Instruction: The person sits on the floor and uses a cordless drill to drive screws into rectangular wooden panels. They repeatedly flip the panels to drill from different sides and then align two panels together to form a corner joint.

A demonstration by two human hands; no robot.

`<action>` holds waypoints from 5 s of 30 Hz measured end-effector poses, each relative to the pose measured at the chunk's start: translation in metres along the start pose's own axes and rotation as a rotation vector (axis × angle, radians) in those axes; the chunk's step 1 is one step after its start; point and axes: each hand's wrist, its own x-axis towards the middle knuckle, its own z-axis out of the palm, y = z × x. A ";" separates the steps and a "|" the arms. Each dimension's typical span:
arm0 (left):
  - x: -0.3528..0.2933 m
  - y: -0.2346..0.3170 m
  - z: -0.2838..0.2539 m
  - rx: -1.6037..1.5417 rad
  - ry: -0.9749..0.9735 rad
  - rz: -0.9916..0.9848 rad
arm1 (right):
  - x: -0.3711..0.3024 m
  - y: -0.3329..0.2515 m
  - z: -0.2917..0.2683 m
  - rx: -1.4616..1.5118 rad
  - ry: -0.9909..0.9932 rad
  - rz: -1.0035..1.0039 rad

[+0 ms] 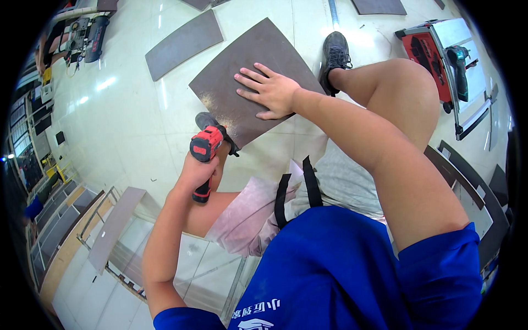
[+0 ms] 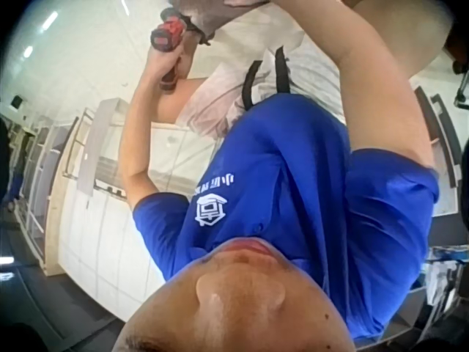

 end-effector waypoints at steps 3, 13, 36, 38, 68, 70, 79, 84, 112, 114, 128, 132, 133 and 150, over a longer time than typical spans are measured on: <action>0.002 -0.002 0.001 0.020 -0.001 -0.005 | 0.000 0.000 0.001 0.003 0.000 0.002; -0.031 0.005 -0.013 0.001 0.033 0.051 | 0.000 0.002 -0.005 -0.001 -0.012 -0.010; -0.007 -0.048 -0.075 -1.032 0.805 0.450 | -0.040 0.046 -0.021 0.683 -0.087 1.318; -0.007 -0.048 -0.081 -1.114 0.785 0.423 | -0.041 0.042 -0.026 0.629 -0.097 1.340; -0.045 -0.119 -0.093 -1.366 0.975 0.439 | 0.210 0.016 -0.243 0.030 0.036 0.752; -0.046 -0.121 -0.093 -1.374 0.965 0.450 | 0.203 0.013 -0.240 -0.062 -0.014 0.732; -0.043 -0.122 -0.087 -1.336 1.000 0.476 | 0.109 0.066 -0.212 0.463 0.080 0.695; -0.049 -0.117 -0.089 -1.321 0.972 0.415 | 0.065 0.088 -0.175 0.703 0.106 0.797; -0.004 -0.005 -0.001 -0.907 0.531 0.591 | -0.034 -0.042 -0.123 1.182 -0.094 0.379; -0.016 0.028 0.048 -0.845 0.470 0.715 | -0.048 -0.075 -0.129 1.295 -0.099 0.347; 0.002 0.111 0.106 0.050 0.237 0.930 | -0.159 -0.094 -0.128 1.650 0.781 0.651; 0.087 0.090 0.119 0.545 0.663 0.644 | -0.185 -0.025 -0.136 1.555 0.764 0.653; 0.099 0.084 0.124 0.529 0.620 0.637 | -0.182 -0.023 -0.151 1.467 0.741 0.706; 0.108 0.110 0.149 0.463 0.703 0.744 | -0.094 0.050 -0.196 1.089 0.005 0.843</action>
